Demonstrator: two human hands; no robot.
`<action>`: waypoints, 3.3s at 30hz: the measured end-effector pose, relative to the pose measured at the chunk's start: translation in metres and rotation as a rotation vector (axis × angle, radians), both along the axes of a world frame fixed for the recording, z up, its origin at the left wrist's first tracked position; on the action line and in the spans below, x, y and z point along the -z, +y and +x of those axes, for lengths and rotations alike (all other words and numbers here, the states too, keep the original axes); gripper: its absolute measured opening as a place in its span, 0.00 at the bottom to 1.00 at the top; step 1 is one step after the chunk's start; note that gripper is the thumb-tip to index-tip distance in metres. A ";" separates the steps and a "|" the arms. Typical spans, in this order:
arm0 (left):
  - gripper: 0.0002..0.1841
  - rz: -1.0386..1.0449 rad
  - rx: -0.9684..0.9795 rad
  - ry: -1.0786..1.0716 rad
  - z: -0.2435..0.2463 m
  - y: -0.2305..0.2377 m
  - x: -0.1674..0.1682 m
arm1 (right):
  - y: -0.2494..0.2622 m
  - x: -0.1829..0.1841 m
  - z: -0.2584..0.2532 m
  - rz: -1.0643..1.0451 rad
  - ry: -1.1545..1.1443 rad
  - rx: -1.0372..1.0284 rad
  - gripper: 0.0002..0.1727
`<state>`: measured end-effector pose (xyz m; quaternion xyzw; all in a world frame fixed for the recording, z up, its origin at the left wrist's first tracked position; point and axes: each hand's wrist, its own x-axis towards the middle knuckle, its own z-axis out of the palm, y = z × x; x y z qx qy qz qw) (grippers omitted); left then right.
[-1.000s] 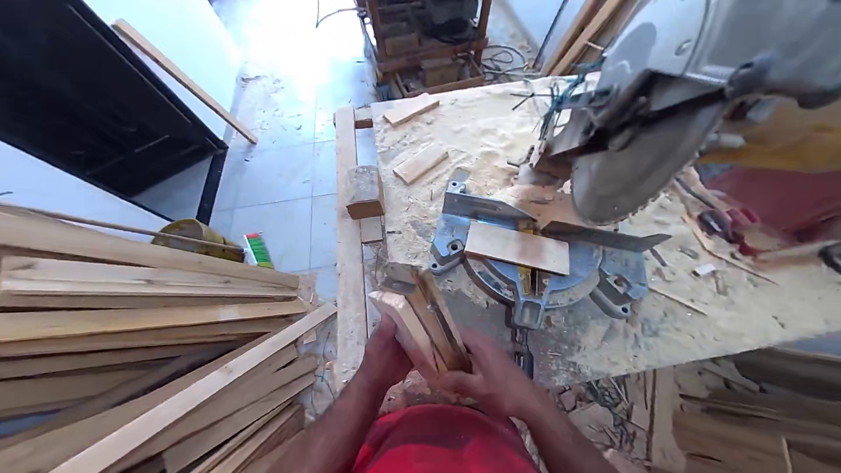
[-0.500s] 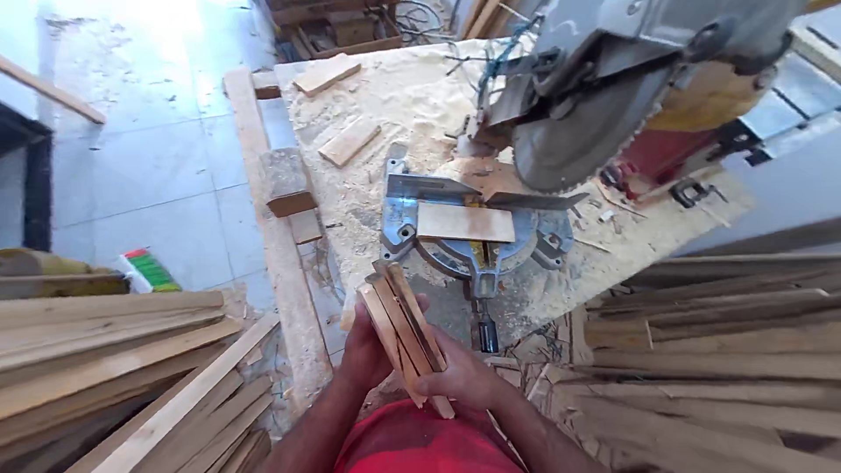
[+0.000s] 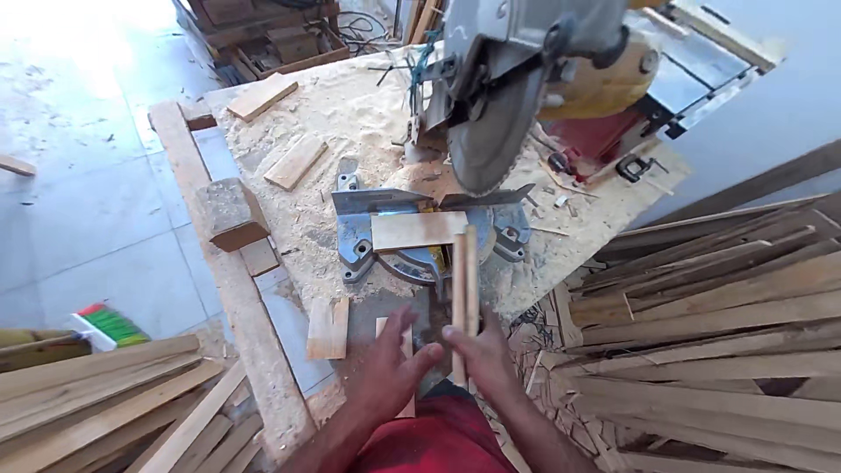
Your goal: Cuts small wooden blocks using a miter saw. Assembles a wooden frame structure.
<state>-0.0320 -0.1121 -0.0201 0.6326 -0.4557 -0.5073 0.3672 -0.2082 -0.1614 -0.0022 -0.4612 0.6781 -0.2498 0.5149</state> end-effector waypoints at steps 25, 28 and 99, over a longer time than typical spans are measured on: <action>0.54 0.084 -0.176 -0.470 0.071 -0.117 0.026 | -0.154 0.009 -0.040 -0.110 0.229 -0.233 0.29; 0.51 0.101 -0.285 -0.576 0.049 -0.119 0.036 | -0.177 0.038 -0.037 -0.292 0.353 -0.310 0.58; 0.22 -0.205 -0.363 -0.095 0.071 -0.156 0.065 | -0.212 0.065 -0.038 -0.411 0.160 -0.373 0.30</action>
